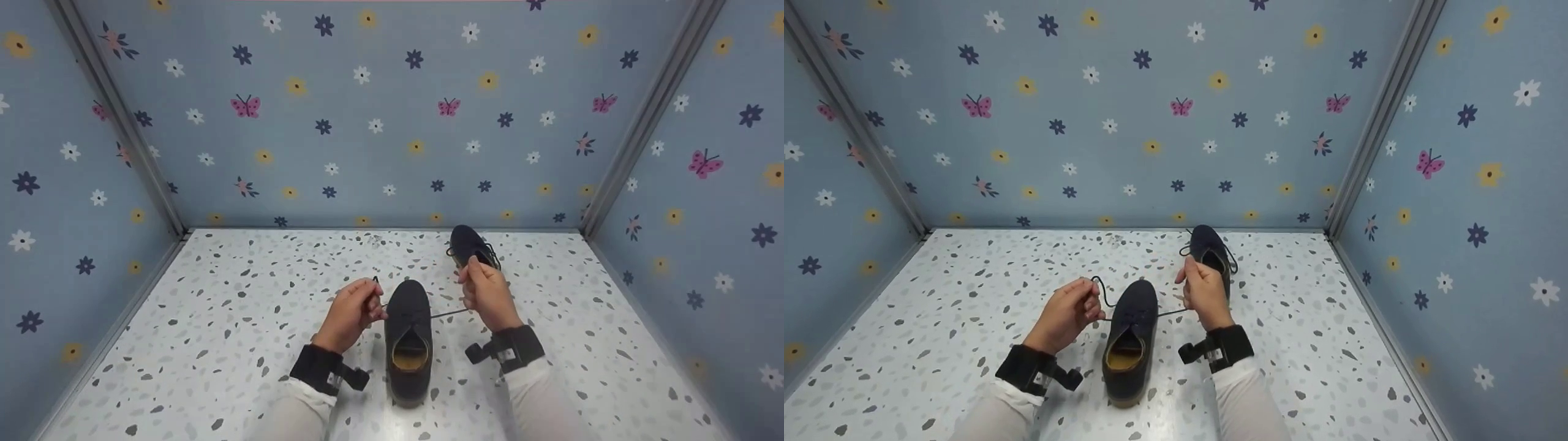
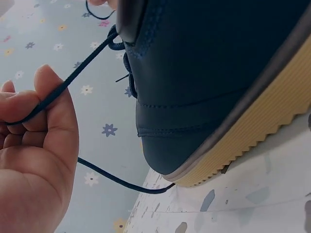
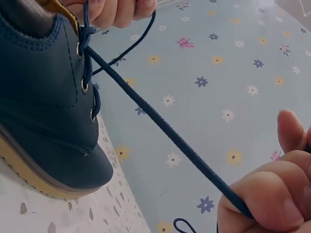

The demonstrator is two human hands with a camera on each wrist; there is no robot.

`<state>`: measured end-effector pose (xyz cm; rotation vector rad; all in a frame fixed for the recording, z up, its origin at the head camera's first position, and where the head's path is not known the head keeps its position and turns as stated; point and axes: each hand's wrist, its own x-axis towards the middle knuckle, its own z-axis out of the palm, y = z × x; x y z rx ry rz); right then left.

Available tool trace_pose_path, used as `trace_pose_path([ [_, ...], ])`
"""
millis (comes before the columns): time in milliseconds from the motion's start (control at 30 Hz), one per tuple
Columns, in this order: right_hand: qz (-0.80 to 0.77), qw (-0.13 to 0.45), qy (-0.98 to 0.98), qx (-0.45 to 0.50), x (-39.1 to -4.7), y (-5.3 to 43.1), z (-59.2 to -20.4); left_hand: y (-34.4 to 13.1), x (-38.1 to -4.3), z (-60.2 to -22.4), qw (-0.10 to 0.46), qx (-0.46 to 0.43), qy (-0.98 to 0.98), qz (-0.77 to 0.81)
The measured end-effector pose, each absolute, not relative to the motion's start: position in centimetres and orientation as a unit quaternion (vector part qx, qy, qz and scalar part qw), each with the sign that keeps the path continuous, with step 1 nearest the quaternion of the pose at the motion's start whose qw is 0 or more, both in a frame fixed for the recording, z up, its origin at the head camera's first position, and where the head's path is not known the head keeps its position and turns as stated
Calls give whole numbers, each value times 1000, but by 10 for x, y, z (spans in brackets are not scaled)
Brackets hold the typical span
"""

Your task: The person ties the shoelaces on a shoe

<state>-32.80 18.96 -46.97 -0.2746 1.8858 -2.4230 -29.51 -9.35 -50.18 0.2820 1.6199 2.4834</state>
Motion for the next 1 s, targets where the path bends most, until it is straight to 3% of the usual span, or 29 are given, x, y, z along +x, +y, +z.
trace_pose_path([
  [1000,-788,47,614,-34,-320,199,-473,-103,-292,-501,85,104,573,809],
])
